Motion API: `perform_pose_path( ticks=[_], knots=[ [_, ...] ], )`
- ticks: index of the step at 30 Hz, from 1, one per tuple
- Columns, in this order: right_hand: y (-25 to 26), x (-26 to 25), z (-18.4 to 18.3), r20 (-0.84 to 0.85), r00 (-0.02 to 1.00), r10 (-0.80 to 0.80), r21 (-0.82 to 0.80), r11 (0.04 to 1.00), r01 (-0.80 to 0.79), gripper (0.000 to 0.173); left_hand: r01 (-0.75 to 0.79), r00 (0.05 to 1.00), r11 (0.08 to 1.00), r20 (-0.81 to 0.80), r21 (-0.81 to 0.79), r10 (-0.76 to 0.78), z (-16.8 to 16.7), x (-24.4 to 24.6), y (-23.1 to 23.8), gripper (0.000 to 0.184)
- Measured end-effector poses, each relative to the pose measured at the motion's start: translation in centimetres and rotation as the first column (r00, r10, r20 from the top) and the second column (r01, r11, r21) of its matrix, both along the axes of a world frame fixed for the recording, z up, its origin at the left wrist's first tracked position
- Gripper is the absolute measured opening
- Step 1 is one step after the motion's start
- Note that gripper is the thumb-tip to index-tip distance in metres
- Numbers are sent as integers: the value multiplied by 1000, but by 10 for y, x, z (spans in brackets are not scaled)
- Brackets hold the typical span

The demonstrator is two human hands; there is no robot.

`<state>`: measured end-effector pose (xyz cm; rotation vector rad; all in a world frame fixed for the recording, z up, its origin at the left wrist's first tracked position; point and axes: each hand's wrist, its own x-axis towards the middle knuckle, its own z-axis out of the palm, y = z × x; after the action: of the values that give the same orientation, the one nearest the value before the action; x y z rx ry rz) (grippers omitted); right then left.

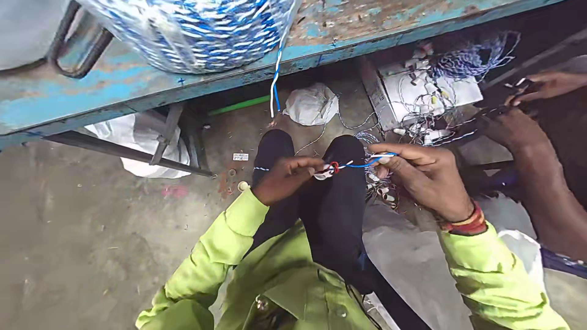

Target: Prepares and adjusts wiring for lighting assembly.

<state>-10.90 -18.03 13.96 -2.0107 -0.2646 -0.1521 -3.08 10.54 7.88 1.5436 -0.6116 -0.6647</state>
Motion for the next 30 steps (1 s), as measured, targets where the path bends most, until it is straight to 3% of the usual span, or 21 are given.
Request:
perform_pose_path(
  ticks=[3, 5, 7, 13, 16, 19, 21, 25, 30],
  knots=[
    [-7, -21, 17, -16, 999, -38, -48, 998, 37, 26, 27, 991, 988, 128, 153, -47, 4, -12, 15, 25],
    [-9, -28, 24, -50, 996, -68, -109, 992, 62, 25, 16, 972, 986, 227, 168, -55, 9, -15, 25, 23],
    [-8, -31, 28, -81, 994, -75, -154, 986, 62, 23, -75, 904, 983, 427, 168, -4, 16, -17, 36, 21],
    [0, -38, 30, -138, 990, 21, -189, 981, -47, 18, -399, 526, 916, 830, 46, 187, 37, -37, 65, 19],
    [3, -57, 30, -176, 984, 20, -205, 977, -56, 22, -507, 319, 860, 915, -55, 246, 33, -56, 77, 19],
    [6, -76, 35, -172, 984, 38, -303, 949, -89, 32, -575, 180, 813, 956, -88, 231, 29, -87, 98, 19],
    [14, -81, 40, -169, 977, 132, -384, 904, -188, 40, -597, 98, 797, 978, -91, 184, 24, -109, 123, 20],
    [24, -80, 54, -213, 934, 285, -420, 837, -351, 42, -660, 49, 749, 992, -53, 114, 15, -127, 173, 22],
    [27, -68, 35, -225, 946, 233, -298, 908, -294, 34, -729, 68, 684, 992, -25, 109, 9, -120, 189, 25]
  ],
)
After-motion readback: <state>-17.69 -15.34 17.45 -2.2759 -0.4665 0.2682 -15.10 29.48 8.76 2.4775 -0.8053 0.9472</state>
